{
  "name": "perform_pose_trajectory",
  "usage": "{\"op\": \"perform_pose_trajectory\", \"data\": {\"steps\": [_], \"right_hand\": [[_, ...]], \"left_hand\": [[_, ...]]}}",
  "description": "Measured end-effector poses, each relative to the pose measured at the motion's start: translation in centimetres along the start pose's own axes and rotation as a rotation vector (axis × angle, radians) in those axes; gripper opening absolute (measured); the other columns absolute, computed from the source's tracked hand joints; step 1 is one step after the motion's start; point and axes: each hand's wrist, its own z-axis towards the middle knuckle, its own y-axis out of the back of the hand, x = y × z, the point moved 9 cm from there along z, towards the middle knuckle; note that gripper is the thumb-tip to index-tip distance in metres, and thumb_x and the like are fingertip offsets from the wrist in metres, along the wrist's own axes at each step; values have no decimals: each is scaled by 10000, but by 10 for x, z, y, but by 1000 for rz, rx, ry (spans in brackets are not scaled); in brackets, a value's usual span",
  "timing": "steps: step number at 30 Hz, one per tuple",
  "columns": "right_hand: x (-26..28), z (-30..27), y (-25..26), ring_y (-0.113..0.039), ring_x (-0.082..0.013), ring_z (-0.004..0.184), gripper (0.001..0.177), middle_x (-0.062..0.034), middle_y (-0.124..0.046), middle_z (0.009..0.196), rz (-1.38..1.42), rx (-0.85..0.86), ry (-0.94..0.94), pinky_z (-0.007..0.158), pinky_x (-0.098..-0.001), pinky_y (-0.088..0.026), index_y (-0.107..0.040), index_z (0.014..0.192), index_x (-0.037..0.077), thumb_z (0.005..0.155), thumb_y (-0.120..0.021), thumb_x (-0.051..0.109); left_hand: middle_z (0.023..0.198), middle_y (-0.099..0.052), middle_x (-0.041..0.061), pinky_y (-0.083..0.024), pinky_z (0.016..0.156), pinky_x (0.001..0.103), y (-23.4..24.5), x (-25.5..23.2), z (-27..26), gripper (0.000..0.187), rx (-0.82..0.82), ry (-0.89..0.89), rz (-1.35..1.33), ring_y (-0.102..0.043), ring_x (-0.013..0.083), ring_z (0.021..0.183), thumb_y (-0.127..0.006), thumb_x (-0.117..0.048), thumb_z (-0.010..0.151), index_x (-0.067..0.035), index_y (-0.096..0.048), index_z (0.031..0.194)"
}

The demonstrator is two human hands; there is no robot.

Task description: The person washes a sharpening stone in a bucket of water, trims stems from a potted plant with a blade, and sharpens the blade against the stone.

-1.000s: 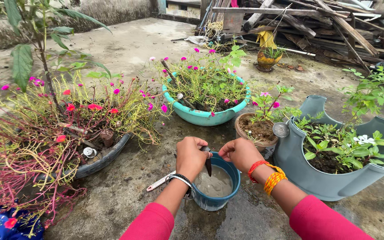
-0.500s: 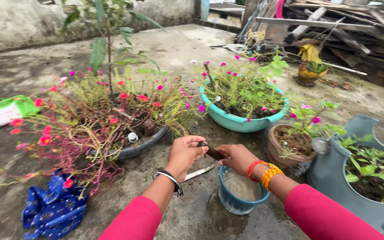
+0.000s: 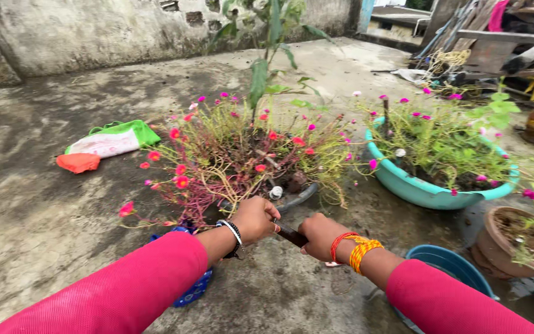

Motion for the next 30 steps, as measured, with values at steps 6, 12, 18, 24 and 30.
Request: {"op": "perform_pose_trajectory", "data": {"steps": [6,12,18,24,30], "right_hand": [[46,43,-50,-706,-359,936,265,-171,-729,1007,61,32,3,852,-457,-579,-780,1053,139,809,-808,240],[53,80,-121,-731,-364,948,172,-184,-729,1019,-69,96,-53,849,-452,-586,-770,1025,89,879,-683,112],[70,114,-175,-718,-384,964,142,-181,-671,1126,-186,14,101,835,-455,-591,-753,981,56,872,-663,73],[68,123,-212,-706,-394,973,160,-196,-676,1102,-120,12,114,834,-465,-583,-688,1032,10,899,-628,76],[55,121,-227,-716,-380,948,164,-202,-702,1038,-139,-25,136,822,-465,-585,-655,1036,15,879,-615,41]], "left_hand": [[931,-737,236,-577,809,443,-9,85,-30,171,6,-37,292,-712,391,914,-795,-124,761,-23,-743,889],[1111,-686,321,-576,899,476,-70,176,-77,321,267,115,415,-677,449,1049,-649,-85,848,72,-622,1127],[1495,-408,307,-442,1125,397,-110,219,-100,748,460,254,422,-478,403,1384,-646,-30,787,106,-321,1446],[1582,-233,377,-302,1216,383,-132,231,-105,891,407,161,409,-295,437,1491,-636,-33,823,172,-132,1528],[1632,-203,282,-270,1223,426,-140,225,-120,869,438,242,335,-268,432,1498,-609,-17,826,75,-149,1557]]}}
